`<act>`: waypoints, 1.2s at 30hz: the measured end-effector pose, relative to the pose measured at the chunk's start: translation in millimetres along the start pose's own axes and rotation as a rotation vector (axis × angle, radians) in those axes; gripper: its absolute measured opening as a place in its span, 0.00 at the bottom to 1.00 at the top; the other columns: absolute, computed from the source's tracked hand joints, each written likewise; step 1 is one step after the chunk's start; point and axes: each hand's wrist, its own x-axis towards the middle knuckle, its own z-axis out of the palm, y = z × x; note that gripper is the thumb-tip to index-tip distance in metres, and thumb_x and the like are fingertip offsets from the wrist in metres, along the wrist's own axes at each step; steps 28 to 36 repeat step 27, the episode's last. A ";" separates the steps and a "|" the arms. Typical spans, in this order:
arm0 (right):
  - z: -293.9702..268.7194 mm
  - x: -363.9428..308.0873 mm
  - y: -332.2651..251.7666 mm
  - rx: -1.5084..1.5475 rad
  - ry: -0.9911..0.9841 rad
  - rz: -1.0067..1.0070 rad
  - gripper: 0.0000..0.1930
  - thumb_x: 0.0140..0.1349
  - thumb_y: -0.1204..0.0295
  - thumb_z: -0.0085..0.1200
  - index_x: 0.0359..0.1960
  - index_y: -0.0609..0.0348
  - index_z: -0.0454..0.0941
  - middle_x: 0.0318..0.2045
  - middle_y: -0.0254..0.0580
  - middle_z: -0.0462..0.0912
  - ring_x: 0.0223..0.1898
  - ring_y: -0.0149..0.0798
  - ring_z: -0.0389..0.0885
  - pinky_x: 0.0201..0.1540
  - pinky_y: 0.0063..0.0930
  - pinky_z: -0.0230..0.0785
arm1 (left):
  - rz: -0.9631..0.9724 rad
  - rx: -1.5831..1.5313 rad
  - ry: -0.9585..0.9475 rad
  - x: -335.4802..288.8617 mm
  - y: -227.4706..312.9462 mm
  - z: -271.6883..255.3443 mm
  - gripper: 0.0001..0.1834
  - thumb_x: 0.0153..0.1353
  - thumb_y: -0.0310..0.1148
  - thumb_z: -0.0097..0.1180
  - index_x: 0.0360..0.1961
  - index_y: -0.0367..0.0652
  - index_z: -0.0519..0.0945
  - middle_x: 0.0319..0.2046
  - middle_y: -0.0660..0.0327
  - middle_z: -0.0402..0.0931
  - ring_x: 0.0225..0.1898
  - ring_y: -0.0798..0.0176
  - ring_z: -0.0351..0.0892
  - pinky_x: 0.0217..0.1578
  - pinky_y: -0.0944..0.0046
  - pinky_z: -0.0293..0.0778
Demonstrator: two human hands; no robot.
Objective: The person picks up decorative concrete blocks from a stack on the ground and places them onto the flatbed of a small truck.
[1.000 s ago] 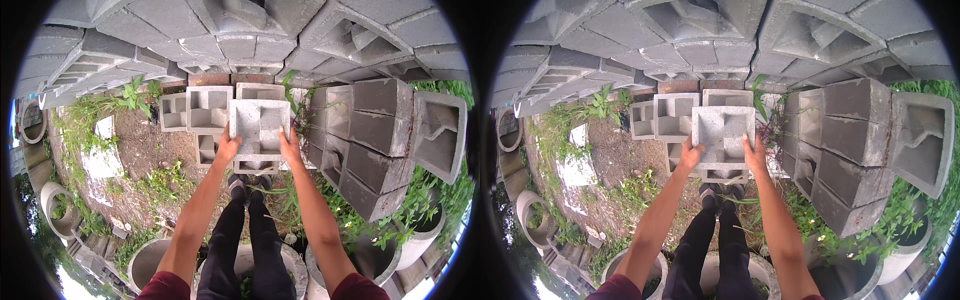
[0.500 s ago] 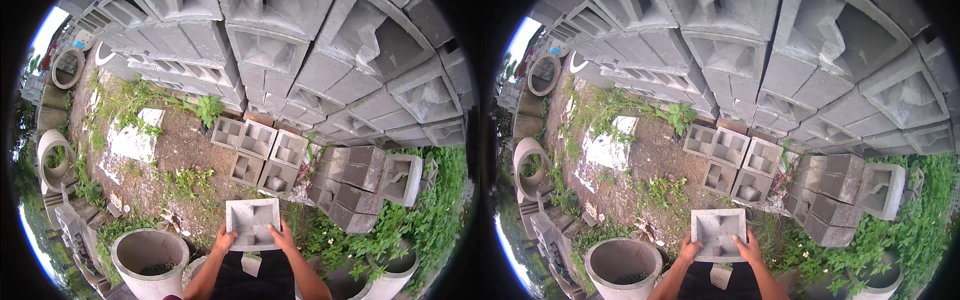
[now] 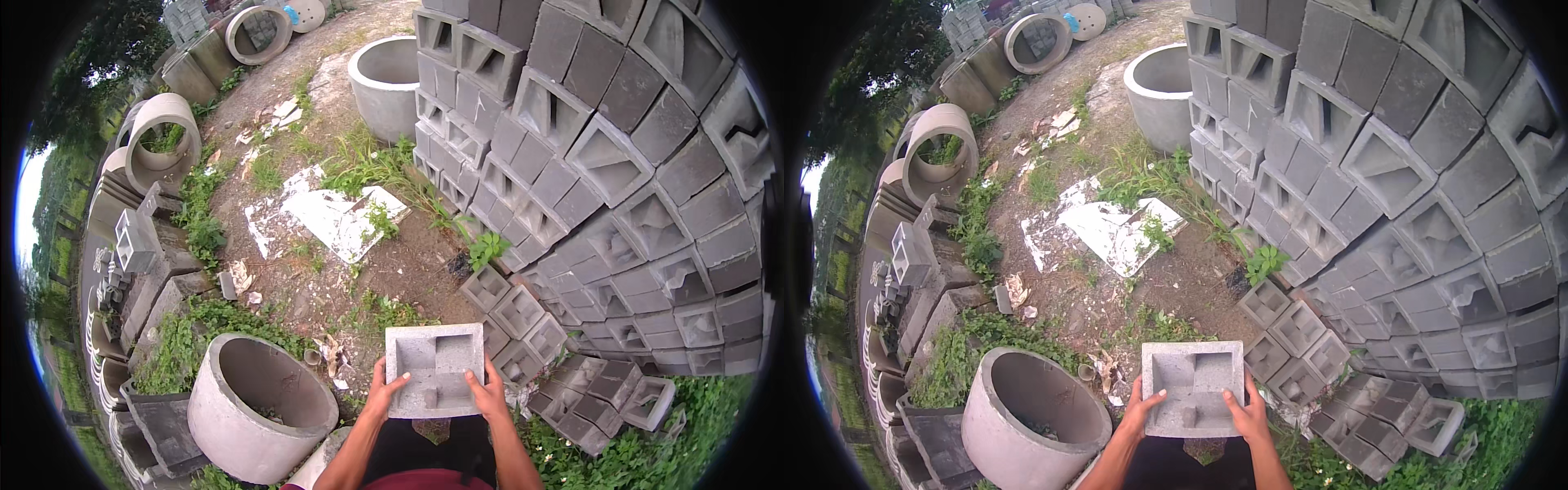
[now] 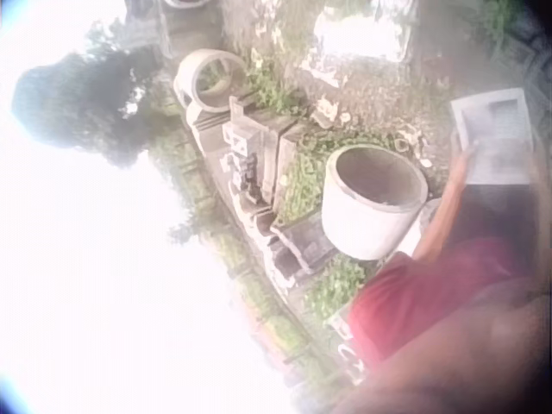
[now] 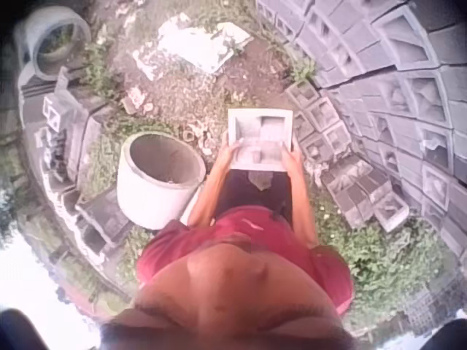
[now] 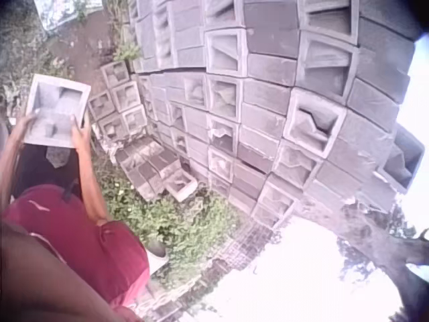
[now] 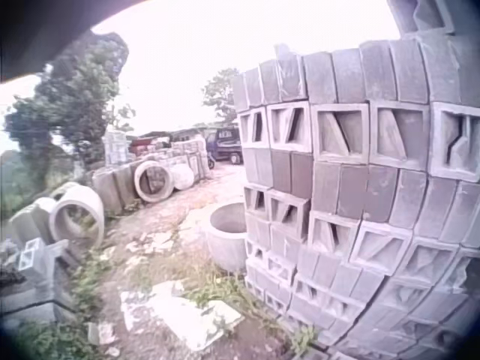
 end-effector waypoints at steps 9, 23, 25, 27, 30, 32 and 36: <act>211.6 71.0 -65.5 0.021 -0.187 -0.043 0.36 0.63 0.66 0.61 0.68 0.67 0.59 0.63 0.48 0.69 0.63 0.37 0.66 0.66 0.32 0.55 | 0.203 -0.112 0.207 -12.6 180.3 -131.4 0.32 0.67 0.50 0.52 0.67 0.48 0.60 0.57 0.51 0.69 0.57 0.55 0.69 0.55 0.56 0.67; 485.6 351.0 -139.1 0.168 -0.619 -0.091 0.33 0.70 0.50 0.46 0.67 0.60 0.60 0.63 0.44 0.66 0.65 0.37 0.61 0.68 0.32 0.49 | 0.569 -0.406 0.337 170.7 396.4 -267.2 0.32 0.65 0.45 0.54 0.66 0.47 0.59 0.56 0.52 0.71 0.55 0.57 0.71 0.55 0.55 0.68; 526.4 399.0 -163.5 0.165 -0.681 -0.056 0.33 0.69 0.49 0.47 0.69 0.54 0.56 0.64 0.44 0.64 0.66 0.37 0.59 0.68 0.33 0.47 | 0.586 -0.402 0.354 201.7 452.5 -279.8 0.32 0.65 0.45 0.54 0.66 0.48 0.59 0.56 0.53 0.70 0.55 0.57 0.71 0.56 0.54 0.68; 565.2 450.2 -186.5 0.207 -0.726 0.020 0.35 0.69 0.49 0.47 0.71 0.49 0.52 0.64 0.43 0.64 0.66 0.37 0.58 0.69 0.33 0.45 | 0.584 -0.354 0.405 240.7 501.1 -292.6 0.31 0.65 0.46 0.53 0.65 0.49 0.59 0.56 0.55 0.70 0.56 0.56 0.72 0.56 0.52 0.69; 565.2 450.2 -186.5 0.207 -0.726 0.020 0.35 0.69 0.49 0.47 0.71 0.49 0.52 0.64 0.43 0.64 0.66 0.37 0.58 0.69 0.33 0.45 | 0.584 -0.354 0.405 240.7 501.1 -292.6 0.31 0.65 0.46 0.53 0.65 0.49 0.59 0.56 0.55 0.70 0.56 0.56 0.72 0.56 0.52 0.69; 565.2 450.2 -186.5 0.207 -0.726 0.020 0.35 0.69 0.49 0.47 0.71 0.49 0.52 0.64 0.43 0.64 0.66 0.37 0.58 0.69 0.33 0.45 | 0.584 -0.354 0.405 240.7 501.1 -292.6 0.31 0.65 0.46 0.53 0.65 0.49 0.59 0.56 0.55 0.70 0.56 0.56 0.72 0.56 0.52 0.69; 565.2 450.2 -186.5 0.207 -0.726 0.020 0.35 0.69 0.49 0.47 0.71 0.49 0.52 0.64 0.43 0.64 0.66 0.37 0.58 0.69 0.33 0.45 | 0.584 -0.354 0.405 240.7 501.1 -292.6 0.31 0.65 0.46 0.53 0.65 0.49 0.59 0.56 0.55 0.70 0.56 0.56 0.72 0.56 0.52 0.69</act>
